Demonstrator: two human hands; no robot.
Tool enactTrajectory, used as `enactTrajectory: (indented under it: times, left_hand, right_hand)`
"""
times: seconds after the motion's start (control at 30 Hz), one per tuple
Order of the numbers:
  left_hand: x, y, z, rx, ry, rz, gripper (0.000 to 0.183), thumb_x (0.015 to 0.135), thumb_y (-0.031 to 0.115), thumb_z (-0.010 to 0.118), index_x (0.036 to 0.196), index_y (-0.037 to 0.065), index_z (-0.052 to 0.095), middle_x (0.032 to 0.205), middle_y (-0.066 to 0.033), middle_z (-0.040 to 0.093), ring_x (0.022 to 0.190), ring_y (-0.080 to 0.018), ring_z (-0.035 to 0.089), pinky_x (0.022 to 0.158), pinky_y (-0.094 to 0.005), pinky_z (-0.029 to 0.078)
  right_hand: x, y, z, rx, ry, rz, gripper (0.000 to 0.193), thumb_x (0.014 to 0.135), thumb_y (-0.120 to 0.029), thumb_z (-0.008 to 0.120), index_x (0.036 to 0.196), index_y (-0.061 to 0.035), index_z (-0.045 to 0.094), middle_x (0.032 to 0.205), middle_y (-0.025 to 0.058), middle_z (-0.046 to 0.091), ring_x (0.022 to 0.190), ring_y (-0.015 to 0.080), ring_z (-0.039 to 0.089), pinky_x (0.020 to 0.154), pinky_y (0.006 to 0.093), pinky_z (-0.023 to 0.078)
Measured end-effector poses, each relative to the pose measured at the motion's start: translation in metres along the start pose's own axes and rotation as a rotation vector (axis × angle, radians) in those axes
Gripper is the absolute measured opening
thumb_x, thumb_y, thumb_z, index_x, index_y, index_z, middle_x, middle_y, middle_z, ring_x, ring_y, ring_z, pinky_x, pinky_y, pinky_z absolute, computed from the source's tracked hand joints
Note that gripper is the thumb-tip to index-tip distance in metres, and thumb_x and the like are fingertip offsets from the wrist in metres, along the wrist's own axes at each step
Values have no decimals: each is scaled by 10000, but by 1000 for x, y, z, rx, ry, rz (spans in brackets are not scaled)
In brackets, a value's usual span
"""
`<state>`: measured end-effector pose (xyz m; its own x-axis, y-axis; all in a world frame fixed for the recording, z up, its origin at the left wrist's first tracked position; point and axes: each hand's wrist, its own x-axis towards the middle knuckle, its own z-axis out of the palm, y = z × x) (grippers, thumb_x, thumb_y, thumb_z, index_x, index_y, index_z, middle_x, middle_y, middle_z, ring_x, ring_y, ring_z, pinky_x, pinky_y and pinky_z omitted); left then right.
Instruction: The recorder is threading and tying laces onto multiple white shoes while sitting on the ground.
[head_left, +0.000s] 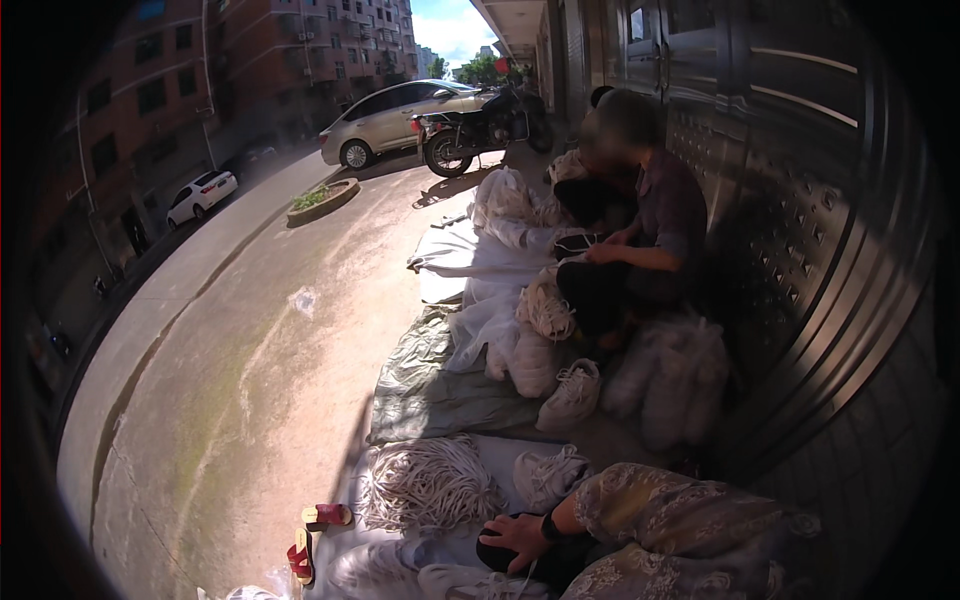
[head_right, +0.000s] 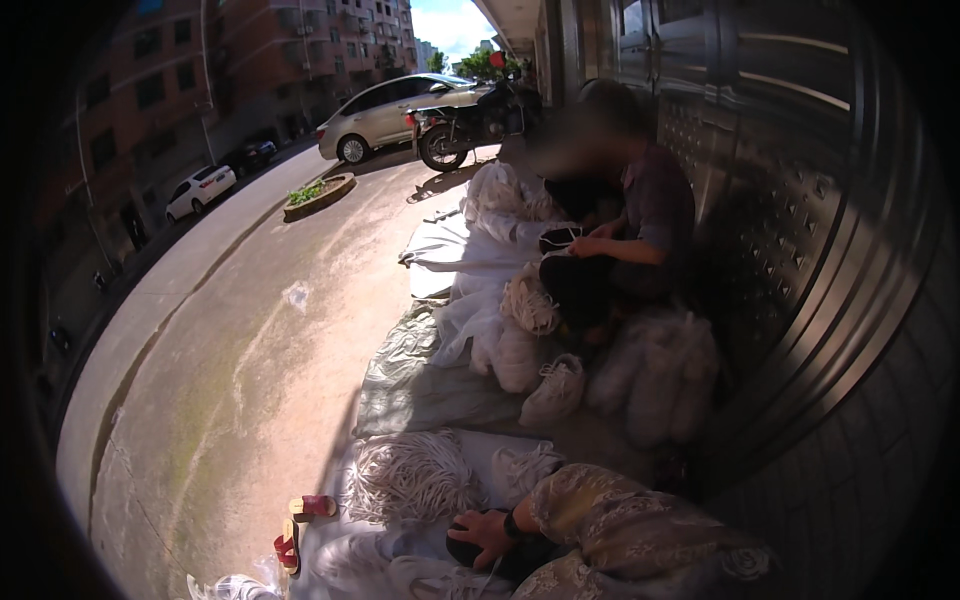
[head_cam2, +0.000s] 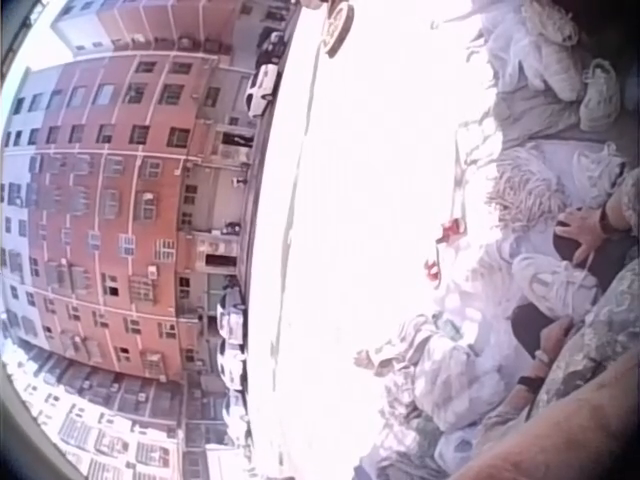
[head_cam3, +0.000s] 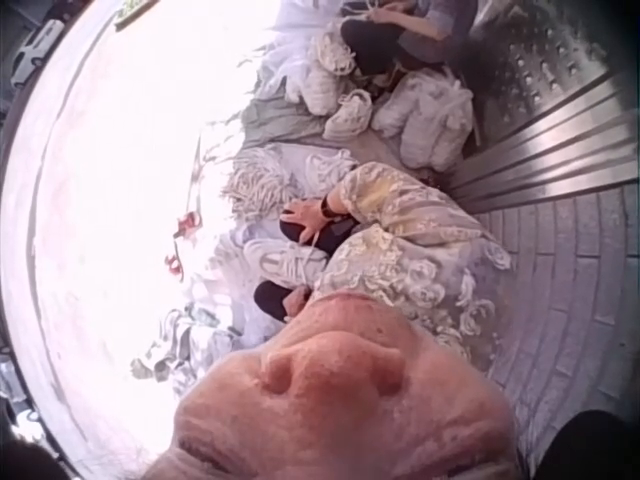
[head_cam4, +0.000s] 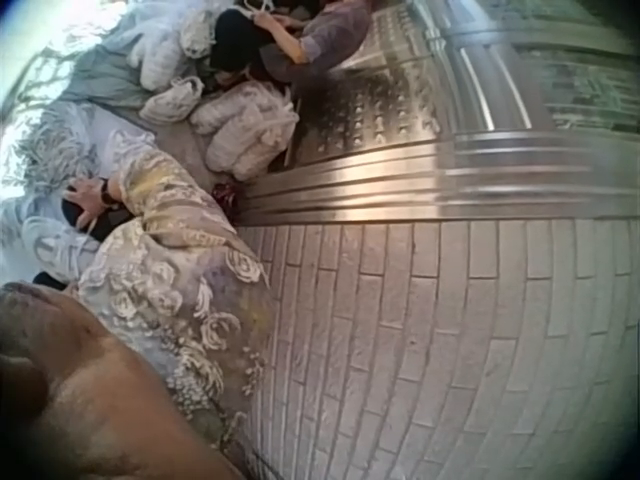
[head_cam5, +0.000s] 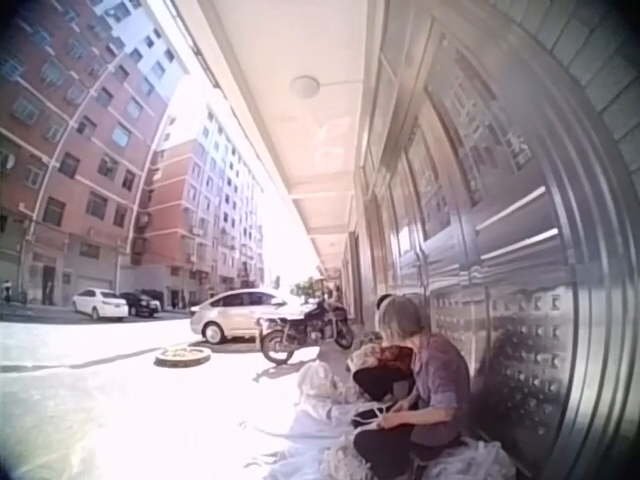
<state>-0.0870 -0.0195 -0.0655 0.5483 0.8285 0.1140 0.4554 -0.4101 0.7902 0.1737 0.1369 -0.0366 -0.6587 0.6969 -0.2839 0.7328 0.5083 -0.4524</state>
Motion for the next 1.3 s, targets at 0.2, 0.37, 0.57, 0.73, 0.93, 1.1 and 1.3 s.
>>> enactTrajectory:
  times: [0.2,0.37,0.57,0.73,0.93,1.1,1.3]
  left_hand:
    - [6,-1,-6,-4,9,13,146,759,255,600,743,116,555,637,-93,530,582,-271,533,516,-365,416]
    - [4,6,-6,35,22,40,147,762,255,600,741,117,553,640,-94,533,581,-270,534,516,-364,417]
    - [11,18,-9,79,28,48,148,765,255,599,739,118,550,643,-94,536,581,-270,535,517,-363,418]
    - [5,17,-3,-40,29,-124,175,791,261,595,721,115,528,641,-87,544,576,-275,545,516,-376,428]
    - [19,56,-4,151,-12,-211,200,777,277,620,729,104,532,611,-113,563,542,-299,553,477,-393,423]
    - [6,53,25,306,260,-138,195,788,269,609,751,89,546,624,-125,583,550,-320,571,478,-410,436]
    - [9,78,21,294,140,-232,218,799,268,593,764,54,567,657,-161,589,612,-346,578,548,-423,449]
  right_hand:
    - [5,2,-1,8,17,-8,875,711,-509,616,1347,-31,252,1346,249,260,1232,391,292,911,445,402]
    - [4,-2,-2,16,-56,16,886,714,-514,619,1355,-36,237,1348,265,243,1233,398,292,929,451,387]
    - [1,-2,-8,25,-103,36,875,741,-524,587,1368,-39,217,1367,261,224,1241,400,281,968,450,346]
    - [-1,-15,-17,-5,-171,56,840,772,-523,557,1371,-45,214,1376,257,215,1256,390,267,971,444,341]
    - [-13,4,18,-258,402,-339,563,810,-487,528,1119,-17,507,1173,221,448,1078,356,448,867,460,388]
    - [-62,-64,-17,-44,123,-237,547,635,-507,668,919,-67,512,715,62,588,738,253,581,728,366,329]
    - [-64,-59,4,16,57,-246,635,552,-444,718,957,-33,452,758,146,588,804,319,577,732,397,370]
